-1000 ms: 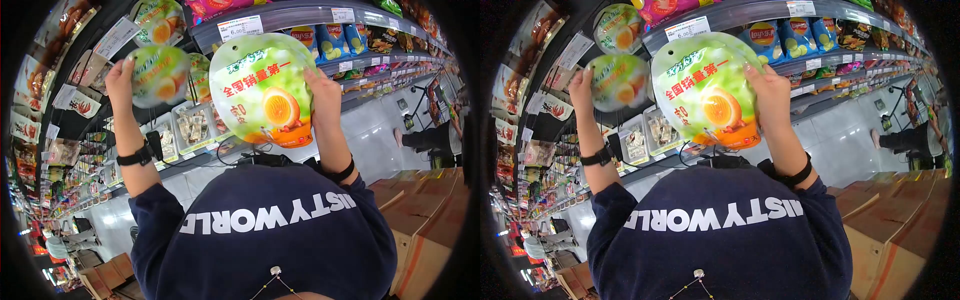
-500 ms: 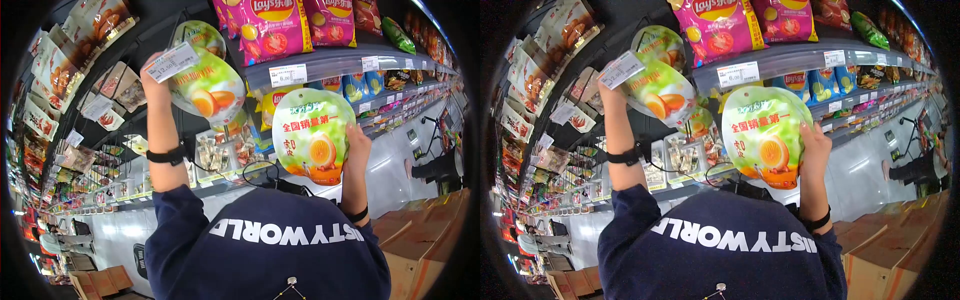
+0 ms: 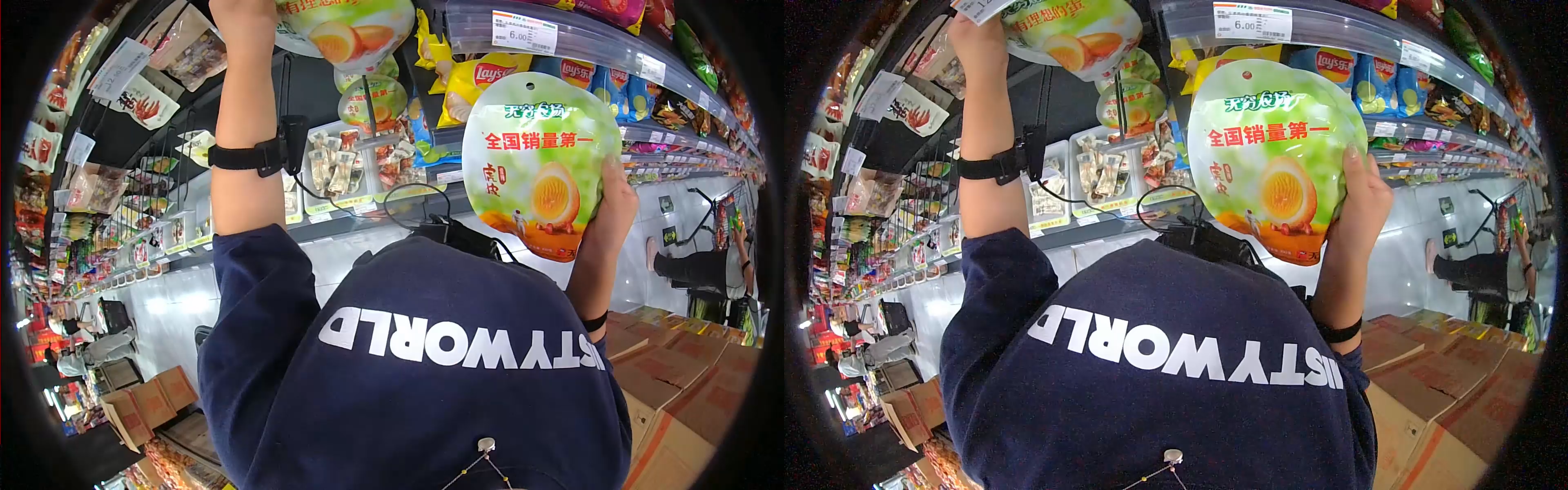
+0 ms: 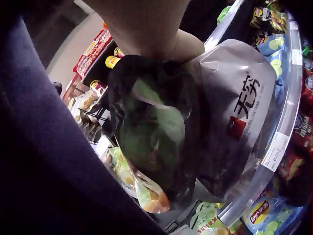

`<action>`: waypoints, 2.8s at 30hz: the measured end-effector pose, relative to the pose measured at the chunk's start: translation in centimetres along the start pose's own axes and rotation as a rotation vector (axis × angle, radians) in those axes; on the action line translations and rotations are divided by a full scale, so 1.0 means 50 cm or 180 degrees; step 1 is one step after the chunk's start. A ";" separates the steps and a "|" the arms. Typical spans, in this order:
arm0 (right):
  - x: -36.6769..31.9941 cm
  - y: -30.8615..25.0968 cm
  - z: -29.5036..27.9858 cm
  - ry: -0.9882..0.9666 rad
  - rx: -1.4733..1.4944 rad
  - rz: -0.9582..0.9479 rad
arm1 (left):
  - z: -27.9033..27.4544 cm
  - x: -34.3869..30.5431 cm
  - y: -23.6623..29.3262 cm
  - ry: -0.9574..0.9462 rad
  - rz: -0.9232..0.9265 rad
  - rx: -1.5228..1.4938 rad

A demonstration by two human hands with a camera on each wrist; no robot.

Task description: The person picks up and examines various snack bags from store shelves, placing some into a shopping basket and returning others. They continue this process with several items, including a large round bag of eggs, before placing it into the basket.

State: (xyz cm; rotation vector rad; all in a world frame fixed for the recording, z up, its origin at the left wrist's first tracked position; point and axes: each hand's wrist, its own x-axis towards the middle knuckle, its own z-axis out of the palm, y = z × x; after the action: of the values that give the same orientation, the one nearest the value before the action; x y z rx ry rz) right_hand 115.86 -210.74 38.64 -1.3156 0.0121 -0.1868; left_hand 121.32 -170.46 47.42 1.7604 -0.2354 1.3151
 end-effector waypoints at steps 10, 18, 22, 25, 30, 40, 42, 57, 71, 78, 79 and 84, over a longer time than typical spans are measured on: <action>-0.020 -0.011 0.009 -0.0005 0.0011 -0.0017 | 0.017 -0.003 0.048 0.0082 0.0079 -0.0175; -0.033 -0.012 -0.003 0.0053 -0.0010 -0.0157 | 0.016 0.002 0.014 0.0164 0.0297 -0.0007; -0.032 -0.005 -0.019 -0.0029 -0.0313 -0.0211 | 0.024 -0.013 0.047 0.0135 -0.0002 -0.0242; -0.036 -0.008 -0.022 -0.0041 -0.0286 -0.0243 | 0.027 -0.026 0.061 0.0198 0.0310 0.0523; -0.043 -0.012 -0.026 0.0120 -0.0054 -0.0189 | 0.010 -0.013 -0.008 0.0614 0.0106 0.0034; -0.045 -0.014 -0.032 0.0118 -0.0106 -0.0143 | 0.012 -0.010 0.035 0.0176 0.0907 0.1052; -0.042 -0.011 -0.033 0.0206 -0.0356 -0.0319 | 0.011 0.001 0.011 0.0085 -0.0964 0.0301; -0.038 -0.009 -0.033 0.0191 0.0168 -0.0191 | 0.049 -0.142 -0.003 0.0542 0.1105 0.1867; -0.039 0.090 0.073 -0.1027 -0.1589 -0.0904 | 0.077 -0.384 0.166 -0.1271 -0.2516 -0.1064; -0.016 0.121 0.062 -0.0968 -0.0782 -0.0285 | -0.026 -0.434 0.133 -0.0851 -0.1705 -0.0370; -0.008 0.120 0.050 -0.0981 -0.0774 -0.0294 | -0.052 -0.438 0.127 -0.0840 -0.1695 -0.0361; 0.019 0.116 -0.005 -0.1163 -0.1536 -0.0645 | -0.112 -0.476 0.065 -0.1865 -0.1894 0.0420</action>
State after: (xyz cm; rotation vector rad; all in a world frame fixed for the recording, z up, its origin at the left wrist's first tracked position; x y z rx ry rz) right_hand 117.49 -209.73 33.10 -1.8177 -0.4095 -0.1156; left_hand 105.68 -176.32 29.29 2.0799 0.0608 0.3860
